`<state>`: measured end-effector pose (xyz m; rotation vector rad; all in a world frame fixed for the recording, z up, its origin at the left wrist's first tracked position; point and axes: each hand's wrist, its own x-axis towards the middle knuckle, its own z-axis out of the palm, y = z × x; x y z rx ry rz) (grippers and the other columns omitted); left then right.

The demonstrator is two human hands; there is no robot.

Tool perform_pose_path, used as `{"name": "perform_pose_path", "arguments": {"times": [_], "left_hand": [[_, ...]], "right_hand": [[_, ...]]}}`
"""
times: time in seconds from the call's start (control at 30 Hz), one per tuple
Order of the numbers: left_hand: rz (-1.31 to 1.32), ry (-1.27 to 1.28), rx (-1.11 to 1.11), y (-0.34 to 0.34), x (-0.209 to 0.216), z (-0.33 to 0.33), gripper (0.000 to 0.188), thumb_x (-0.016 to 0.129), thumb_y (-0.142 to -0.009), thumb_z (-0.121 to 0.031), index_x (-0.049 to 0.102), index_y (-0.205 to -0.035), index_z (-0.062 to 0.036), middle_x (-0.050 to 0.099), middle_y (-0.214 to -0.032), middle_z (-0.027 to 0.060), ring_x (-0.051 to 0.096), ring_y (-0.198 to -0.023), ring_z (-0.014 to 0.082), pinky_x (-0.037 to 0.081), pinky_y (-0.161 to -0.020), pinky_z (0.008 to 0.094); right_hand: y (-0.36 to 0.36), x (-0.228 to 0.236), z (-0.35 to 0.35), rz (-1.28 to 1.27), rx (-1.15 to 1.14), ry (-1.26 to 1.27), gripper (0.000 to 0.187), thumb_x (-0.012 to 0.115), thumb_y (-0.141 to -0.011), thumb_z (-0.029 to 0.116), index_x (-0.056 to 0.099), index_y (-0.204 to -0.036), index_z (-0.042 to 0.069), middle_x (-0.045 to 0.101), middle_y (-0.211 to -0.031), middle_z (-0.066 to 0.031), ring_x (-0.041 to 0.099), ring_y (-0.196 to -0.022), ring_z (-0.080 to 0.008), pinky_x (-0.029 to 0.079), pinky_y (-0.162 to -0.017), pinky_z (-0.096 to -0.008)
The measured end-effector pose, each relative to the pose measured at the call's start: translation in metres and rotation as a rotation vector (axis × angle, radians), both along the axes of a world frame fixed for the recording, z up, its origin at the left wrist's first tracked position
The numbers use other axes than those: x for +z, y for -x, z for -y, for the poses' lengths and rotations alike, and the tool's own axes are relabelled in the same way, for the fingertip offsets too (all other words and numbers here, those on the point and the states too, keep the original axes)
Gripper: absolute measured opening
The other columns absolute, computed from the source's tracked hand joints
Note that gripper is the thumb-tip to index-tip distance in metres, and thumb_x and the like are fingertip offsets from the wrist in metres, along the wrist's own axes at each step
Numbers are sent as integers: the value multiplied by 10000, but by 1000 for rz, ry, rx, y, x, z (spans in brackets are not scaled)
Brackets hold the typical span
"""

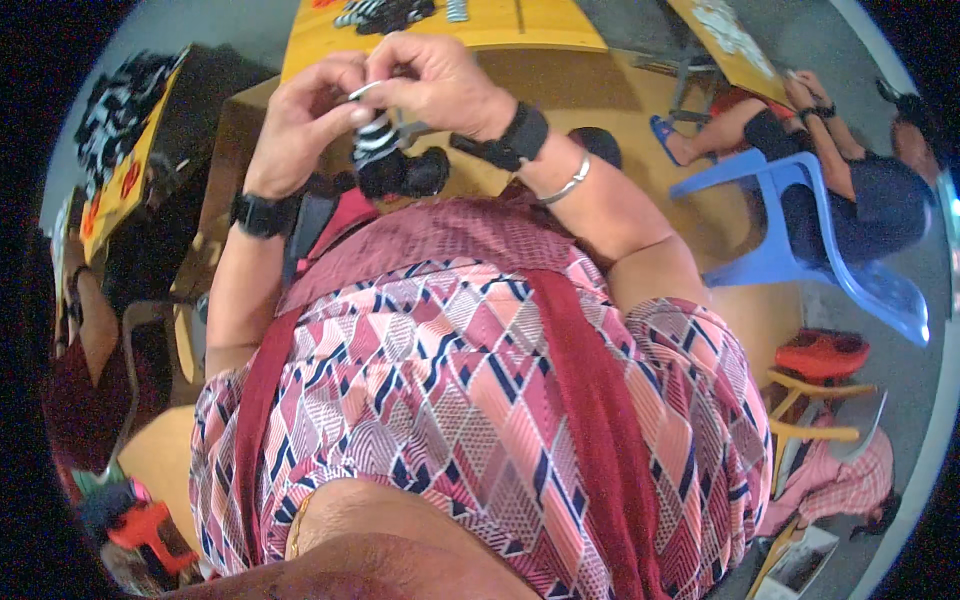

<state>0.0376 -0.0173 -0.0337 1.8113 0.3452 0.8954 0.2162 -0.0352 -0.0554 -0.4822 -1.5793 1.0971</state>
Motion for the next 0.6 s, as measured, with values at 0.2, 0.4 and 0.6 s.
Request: {"name": "perform_pose_path", "arguments": {"times": [0.2, 0.4, 0.6], "left_hand": [[-145, -104, 65, 19, -18, 13, 217, 692, -719, -99, 563, -887, -50, 533, -803, -29, 488, -725, 38, 399, -612, 182], [-51, 68, -74, 41, -18, 11, 106, 629, -779, -106, 578, -848, -43, 533, -783, -26, 492, -700, 40, 407, -608, 187], [151, 444, -1, 37, -18, 15, 84, 591, -821, -140, 599, -843, -59, 572, -713, -13, 493, -588, 50, 394, -518, 174]], "right_hand": [[24, -7, 5, -30, 40, 5, 68, 546, -810, 37, 543, -873, 10, 554, -756, -8, 516, -642, -57, 430, -565, -183], [33, -3, 22, 96, 4, 86, 71, 581, -811, 82, 527, -809, 36, 510, -733, 28, 484, -663, -47, 399, -579, -178], [32, -13, 16, 21, -120, 50, 136, 547, -837, 77, 565, -960, 22, 573, -821, 0, 502, -678, -53, 404, -608, -177]]}}
